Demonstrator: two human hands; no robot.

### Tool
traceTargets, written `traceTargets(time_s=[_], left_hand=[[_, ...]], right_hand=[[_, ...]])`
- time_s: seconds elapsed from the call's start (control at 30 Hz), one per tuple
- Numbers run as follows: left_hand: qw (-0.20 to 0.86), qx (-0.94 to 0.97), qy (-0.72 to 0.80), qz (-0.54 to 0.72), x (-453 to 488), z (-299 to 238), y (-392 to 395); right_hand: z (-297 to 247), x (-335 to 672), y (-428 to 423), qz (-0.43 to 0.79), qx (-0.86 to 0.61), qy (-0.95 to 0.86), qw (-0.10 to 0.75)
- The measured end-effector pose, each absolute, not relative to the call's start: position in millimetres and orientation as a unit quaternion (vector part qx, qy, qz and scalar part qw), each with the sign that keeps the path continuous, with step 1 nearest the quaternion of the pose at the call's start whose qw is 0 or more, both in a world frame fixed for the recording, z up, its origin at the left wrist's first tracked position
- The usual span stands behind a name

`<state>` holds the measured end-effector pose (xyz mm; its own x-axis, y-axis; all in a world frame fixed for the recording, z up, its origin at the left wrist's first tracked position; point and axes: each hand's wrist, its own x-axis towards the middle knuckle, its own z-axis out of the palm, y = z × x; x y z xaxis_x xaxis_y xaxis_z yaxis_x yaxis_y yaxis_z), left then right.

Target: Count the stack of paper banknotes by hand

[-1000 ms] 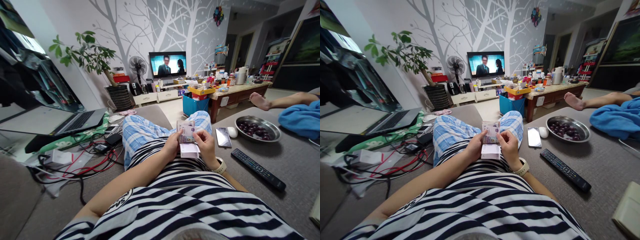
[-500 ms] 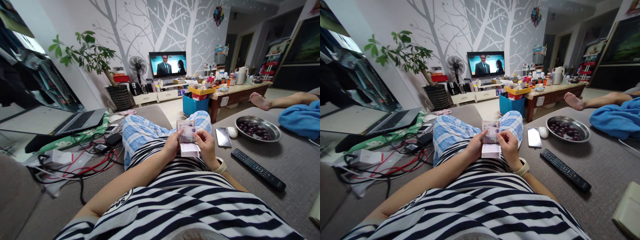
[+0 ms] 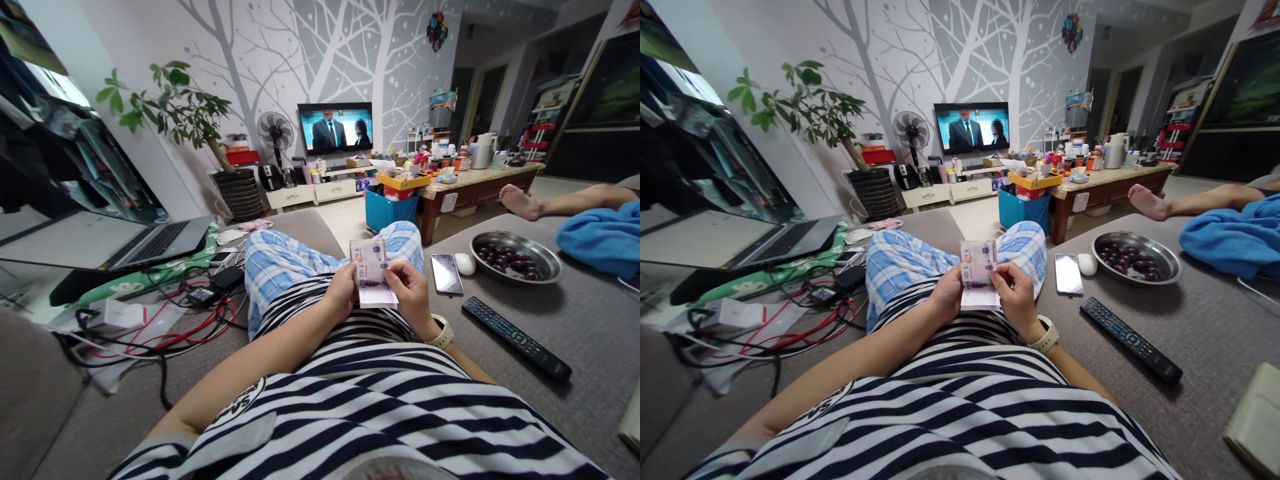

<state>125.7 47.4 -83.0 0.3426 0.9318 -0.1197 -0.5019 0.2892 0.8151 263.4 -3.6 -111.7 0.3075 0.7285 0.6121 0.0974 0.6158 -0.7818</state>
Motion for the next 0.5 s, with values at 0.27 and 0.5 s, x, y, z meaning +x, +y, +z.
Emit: traceTargets(time_s=[0.27,0.5], left_hand=[[0.744,0.345,0.306,0.483,125.5,-82.5,47.0],[0.736,0.344,0.312,0.492,126.7,-79.7,44.3]], right_hand=[[-112.8,264.0,-3.7,0.209,-0.384,-0.559,0.705],[-108.4,263.7,-8.0,0.208,-0.385,-0.571,0.694]])
